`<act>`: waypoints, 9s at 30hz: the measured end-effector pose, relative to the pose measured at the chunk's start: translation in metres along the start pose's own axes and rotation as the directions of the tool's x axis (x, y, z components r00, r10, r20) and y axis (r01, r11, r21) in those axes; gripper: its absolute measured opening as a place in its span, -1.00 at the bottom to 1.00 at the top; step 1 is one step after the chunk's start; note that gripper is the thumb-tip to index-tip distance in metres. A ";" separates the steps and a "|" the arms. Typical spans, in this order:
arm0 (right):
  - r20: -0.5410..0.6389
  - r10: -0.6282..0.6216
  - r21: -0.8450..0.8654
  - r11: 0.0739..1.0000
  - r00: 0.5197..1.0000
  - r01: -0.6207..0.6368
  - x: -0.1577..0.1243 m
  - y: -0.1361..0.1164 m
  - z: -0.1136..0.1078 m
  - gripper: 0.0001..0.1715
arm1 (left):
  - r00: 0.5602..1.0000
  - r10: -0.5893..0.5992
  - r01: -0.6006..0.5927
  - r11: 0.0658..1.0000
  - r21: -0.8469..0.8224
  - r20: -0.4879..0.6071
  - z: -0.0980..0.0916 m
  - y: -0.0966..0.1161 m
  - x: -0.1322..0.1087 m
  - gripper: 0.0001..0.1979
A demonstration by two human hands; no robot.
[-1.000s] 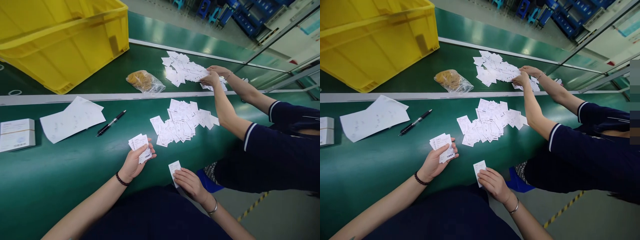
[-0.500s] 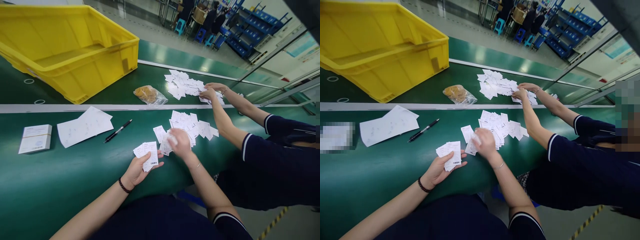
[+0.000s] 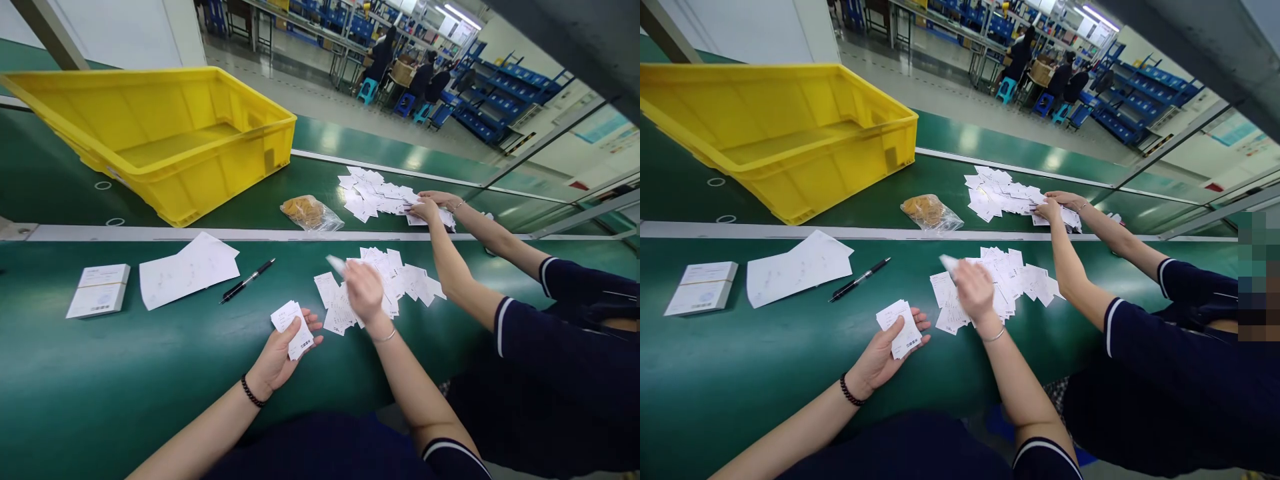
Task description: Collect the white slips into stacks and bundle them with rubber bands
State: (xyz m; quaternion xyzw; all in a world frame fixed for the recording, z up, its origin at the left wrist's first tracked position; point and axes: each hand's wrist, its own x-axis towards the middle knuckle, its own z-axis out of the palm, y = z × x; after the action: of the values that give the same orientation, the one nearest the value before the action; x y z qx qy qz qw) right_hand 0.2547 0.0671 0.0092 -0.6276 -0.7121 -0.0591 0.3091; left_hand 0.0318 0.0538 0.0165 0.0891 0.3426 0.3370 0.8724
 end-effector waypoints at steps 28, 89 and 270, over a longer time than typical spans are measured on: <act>0.152 0.206 0.399 0.882 0.967 -0.250 -0.019 -0.066 -0.014 -0.78 | 0.995 0.099 -0.100 0.993 -0.059 -0.023 0.004 -0.003 0.000 -0.86; -0.120 0.218 -0.376 0.893 0.969 -0.247 -0.003 -0.010 -0.008 -0.60 | 0.982 0.173 -0.171 0.985 0.032 -0.074 0.000 -0.005 0.006 -0.74; -0.129 0.795 0.273 0.603 0.592 -0.750 -0.059 0.017 -0.055 -0.62 | 0.996 0.083 -0.085 0.975 0.206 0.020 -0.002 -0.008 -0.001 -0.62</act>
State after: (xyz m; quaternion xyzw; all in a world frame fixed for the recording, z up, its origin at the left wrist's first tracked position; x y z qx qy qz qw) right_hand 0.2922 -0.0061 0.0180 -0.8303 -0.3272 0.0752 0.4449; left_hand 0.0343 0.0467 0.0129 0.1955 0.3668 0.3355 0.8454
